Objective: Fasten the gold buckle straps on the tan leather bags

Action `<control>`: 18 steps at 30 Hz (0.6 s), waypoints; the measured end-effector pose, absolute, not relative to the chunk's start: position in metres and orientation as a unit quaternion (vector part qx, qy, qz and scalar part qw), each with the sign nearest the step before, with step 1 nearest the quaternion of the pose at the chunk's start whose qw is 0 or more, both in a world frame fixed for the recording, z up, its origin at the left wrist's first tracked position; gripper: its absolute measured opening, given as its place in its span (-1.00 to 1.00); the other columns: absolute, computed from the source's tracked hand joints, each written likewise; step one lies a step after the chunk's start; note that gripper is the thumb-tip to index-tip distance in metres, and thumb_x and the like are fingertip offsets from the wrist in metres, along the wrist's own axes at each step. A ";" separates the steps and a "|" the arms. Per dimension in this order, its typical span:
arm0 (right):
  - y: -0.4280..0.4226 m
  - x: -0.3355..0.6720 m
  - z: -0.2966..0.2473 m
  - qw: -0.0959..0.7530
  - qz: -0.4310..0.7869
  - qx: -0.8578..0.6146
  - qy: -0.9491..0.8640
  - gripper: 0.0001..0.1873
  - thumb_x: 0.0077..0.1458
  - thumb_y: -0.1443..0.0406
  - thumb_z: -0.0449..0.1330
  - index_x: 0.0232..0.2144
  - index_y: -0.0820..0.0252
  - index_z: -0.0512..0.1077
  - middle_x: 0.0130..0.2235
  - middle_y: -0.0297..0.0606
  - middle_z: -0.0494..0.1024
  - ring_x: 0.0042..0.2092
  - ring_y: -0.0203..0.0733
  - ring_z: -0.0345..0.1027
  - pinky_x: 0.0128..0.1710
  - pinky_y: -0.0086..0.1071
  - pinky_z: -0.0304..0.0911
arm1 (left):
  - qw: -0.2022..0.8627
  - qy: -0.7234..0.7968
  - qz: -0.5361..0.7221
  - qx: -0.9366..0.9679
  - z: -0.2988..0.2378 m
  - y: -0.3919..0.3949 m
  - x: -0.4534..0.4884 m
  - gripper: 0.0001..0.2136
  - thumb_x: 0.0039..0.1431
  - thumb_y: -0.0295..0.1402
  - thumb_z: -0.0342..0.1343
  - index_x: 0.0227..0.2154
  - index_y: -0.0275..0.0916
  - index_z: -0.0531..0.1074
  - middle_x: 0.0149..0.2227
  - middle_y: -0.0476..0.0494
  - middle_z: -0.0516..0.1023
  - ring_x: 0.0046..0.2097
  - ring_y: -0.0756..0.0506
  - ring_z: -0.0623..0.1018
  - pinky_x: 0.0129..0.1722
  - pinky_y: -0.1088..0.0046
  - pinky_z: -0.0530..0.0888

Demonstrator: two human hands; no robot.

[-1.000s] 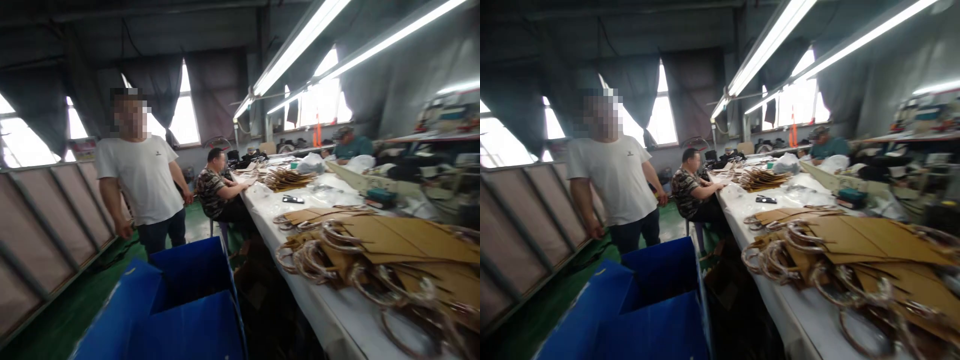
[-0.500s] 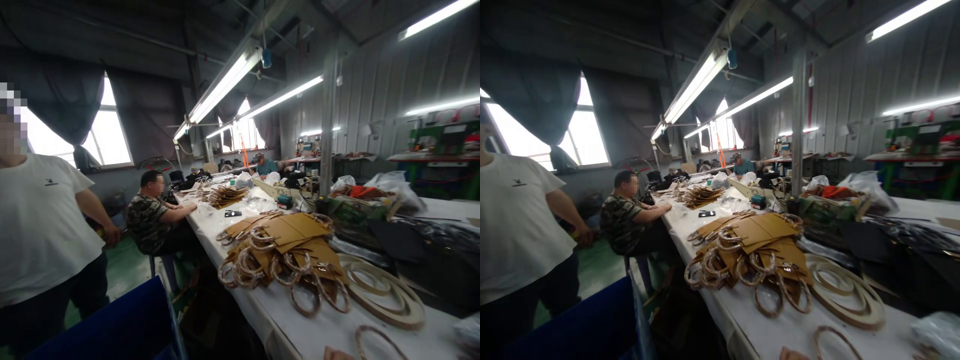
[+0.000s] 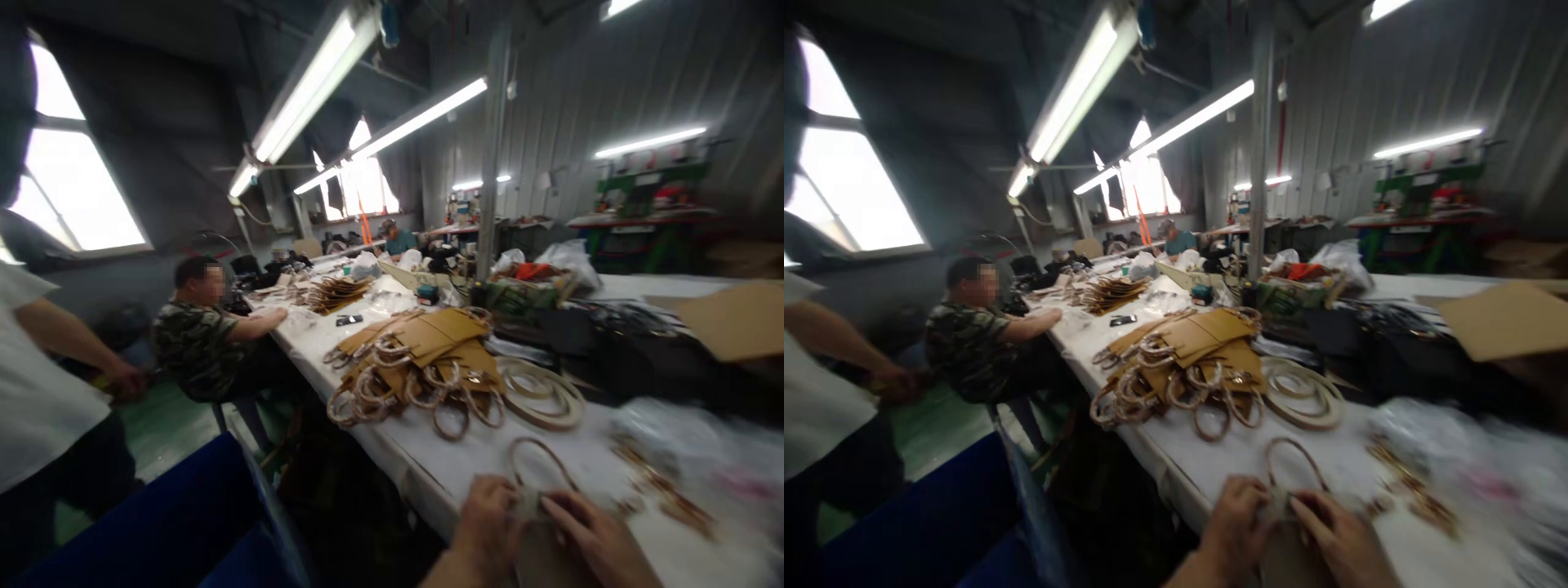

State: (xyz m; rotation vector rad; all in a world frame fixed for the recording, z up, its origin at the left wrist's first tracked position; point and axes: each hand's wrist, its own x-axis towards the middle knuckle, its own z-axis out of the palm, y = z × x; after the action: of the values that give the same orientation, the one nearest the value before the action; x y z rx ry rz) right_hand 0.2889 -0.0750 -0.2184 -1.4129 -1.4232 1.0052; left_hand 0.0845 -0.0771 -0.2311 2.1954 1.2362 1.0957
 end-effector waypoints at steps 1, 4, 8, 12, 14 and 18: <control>-0.081 0.287 -0.210 0.433 0.411 -0.559 -0.576 -0.54 -0.02 -0.14 0.27 -0.40 0.11 0.62 -0.59 -0.20 0.53 -0.55 -0.05 0.39 -0.56 -0.27 0.28 | 0.215 0.440 0.399 0.775 -0.232 -0.080 0.084 -0.66 0.11 -0.46 0.37 -0.05 -0.13 0.52 0.03 -0.26 0.57 0.10 -0.27 0.55 0.10 0.06 0.56; -0.087 0.278 -0.199 0.429 0.421 -0.572 -0.558 -0.51 0.06 -0.12 0.24 -0.32 0.18 0.58 -0.56 -0.28 0.53 -0.51 -0.15 0.36 -0.51 -0.35 0.24 | 0.262 0.425 0.414 0.761 -0.237 -0.078 0.081 -0.55 0.12 -0.49 0.33 0.08 -0.16 0.46 0.16 -0.28 0.49 0.23 -0.29 0.45 0.28 -0.06 0.41; -0.086 0.277 -0.210 0.434 0.434 -0.578 -0.538 -0.56 0.13 -0.08 0.22 -0.25 0.17 0.54 -0.56 -0.37 0.50 -0.53 -0.22 0.33 -0.52 -0.41 0.21 | 0.286 0.417 0.427 0.750 -0.241 -0.071 0.077 -0.54 0.13 -0.46 0.35 0.10 -0.21 0.44 0.20 -0.33 0.44 0.27 -0.32 0.40 0.31 -0.12 0.34; -0.088 0.279 -0.215 0.442 0.439 -0.569 -0.537 -0.57 0.15 -0.06 0.24 -0.24 0.19 0.53 -0.56 -0.37 0.49 -0.54 -0.25 0.31 -0.55 -0.43 0.17 | 0.281 0.414 0.426 0.754 -0.236 -0.071 0.075 -0.50 0.06 -0.47 0.41 0.08 -0.21 0.45 0.16 -0.31 0.47 0.23 -0.31 0.44 0.27 -0.08 0.40; -0.088 0.279 -0.212 0.441 0.440 -0.563 -0.543 -0.56 0.15 -0.05 0.25 -0.22 0.22 0.54 -0.56 -0.36 0.49 -0.54 -0.24 0.30 -0.56 -0.42 0.15 | 0.277 0.415 0.421 0.758 -0.234 -0.071 0.075 -0.49 0.03 -0.46 0.44 0.07 -0.21 0.46 0.14 -0.30 0.49 0.20 -0.30 0.47 0.24 -0.06 0.44; -0.088 0.275 -0.200 0.420 0.440 -0.546 -0.576 -0.63 0.17 0.02 0.25 -0.23 0.21 0.58 -0.51 -0.35 0.51 -0.50 -0.24 0.32 -0.52 -0.41 0.19 | 0.273 0.421 0.415 0.759 -0.231 -0.071 0.074 -0.48 0.01 -0.45 0.45 0.06 -0.21 0.47 0.12 -0.30 0.51 0.18 -0.30 0.50 0.22 -0.03 0.47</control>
State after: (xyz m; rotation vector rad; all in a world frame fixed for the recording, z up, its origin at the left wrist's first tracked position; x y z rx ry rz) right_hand 0.2753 -0.0885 -0.2004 -1.3694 -1.4425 1.1029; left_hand 0.0743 -0.0712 -0.2309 2.0426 1.1325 1.1180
